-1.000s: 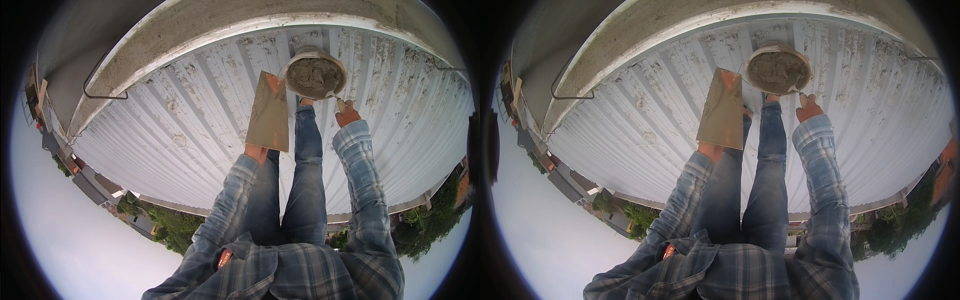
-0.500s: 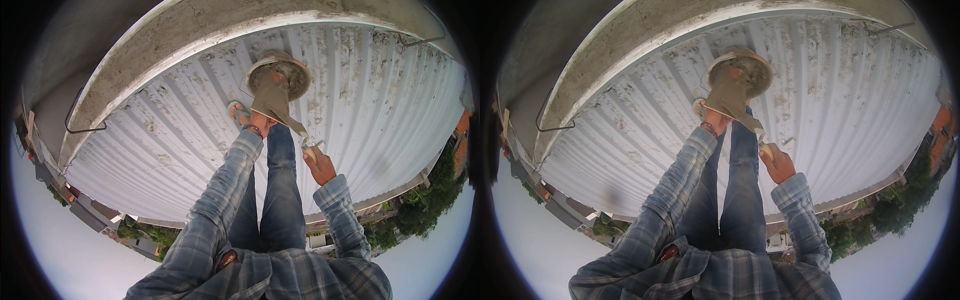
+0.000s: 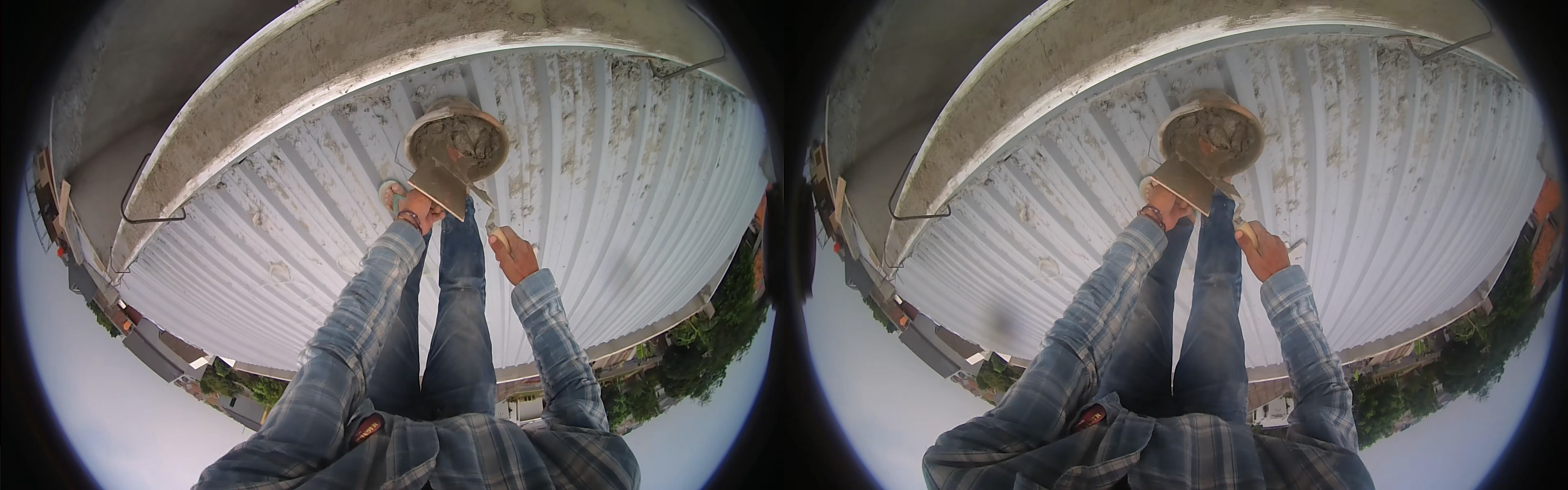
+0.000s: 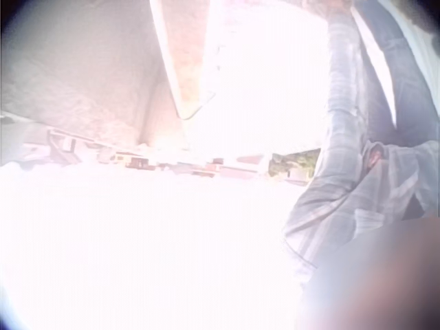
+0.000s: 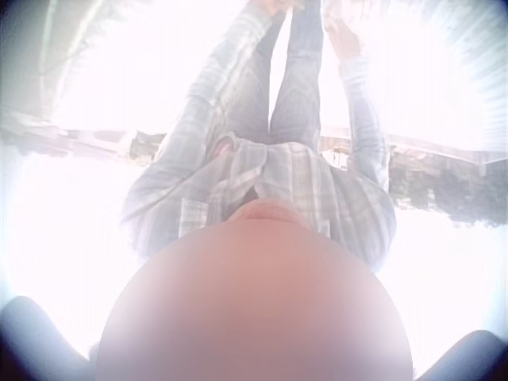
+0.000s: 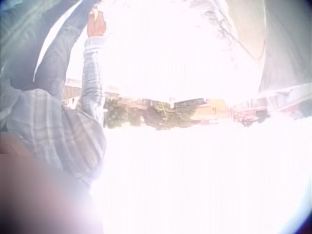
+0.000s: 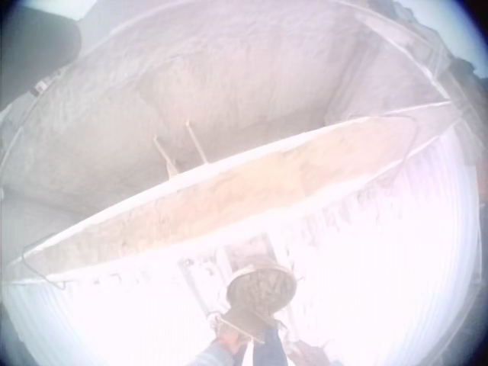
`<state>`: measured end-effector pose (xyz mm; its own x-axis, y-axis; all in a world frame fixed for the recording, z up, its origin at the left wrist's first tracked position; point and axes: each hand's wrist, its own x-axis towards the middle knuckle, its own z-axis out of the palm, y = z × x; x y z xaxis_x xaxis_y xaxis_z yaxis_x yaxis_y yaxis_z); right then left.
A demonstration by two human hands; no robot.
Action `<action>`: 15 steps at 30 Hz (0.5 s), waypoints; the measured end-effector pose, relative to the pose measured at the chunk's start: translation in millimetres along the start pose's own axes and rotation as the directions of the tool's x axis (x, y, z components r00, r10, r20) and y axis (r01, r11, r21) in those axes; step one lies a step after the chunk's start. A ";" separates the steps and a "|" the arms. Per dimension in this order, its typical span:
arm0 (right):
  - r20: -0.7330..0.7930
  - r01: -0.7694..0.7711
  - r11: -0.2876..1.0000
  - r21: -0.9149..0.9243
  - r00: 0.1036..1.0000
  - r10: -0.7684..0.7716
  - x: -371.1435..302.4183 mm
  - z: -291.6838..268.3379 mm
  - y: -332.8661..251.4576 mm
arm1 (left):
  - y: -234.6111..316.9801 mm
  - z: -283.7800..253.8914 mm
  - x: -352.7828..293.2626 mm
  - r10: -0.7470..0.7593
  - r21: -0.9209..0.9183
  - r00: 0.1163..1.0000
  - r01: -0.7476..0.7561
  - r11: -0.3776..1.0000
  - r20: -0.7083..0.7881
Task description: The person scoops cement from a bucket using a trowel and applies it to a curved roof beam. They smooth the surface with a wooden float, repeatedly adding and leveling the material along the beam's length.
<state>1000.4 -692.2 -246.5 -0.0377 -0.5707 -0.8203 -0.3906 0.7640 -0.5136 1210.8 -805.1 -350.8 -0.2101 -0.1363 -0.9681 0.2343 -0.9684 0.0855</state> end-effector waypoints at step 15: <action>-0.474 -0.150 0.955 -0.257 0.880 0.011 71.3 24.0 29.4 | -26.8 -75.0 -80.9 0.141 0.058 0.990 -0.141 0.988 0.000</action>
<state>1008.3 -703.2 -326.1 -0.4737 -0.6367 -0.6084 -0.6036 0.7378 -0.3021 1292.8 -752.5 -292.4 -0.1746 -0.2717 -0.9464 0.2063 -0.9499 0.2346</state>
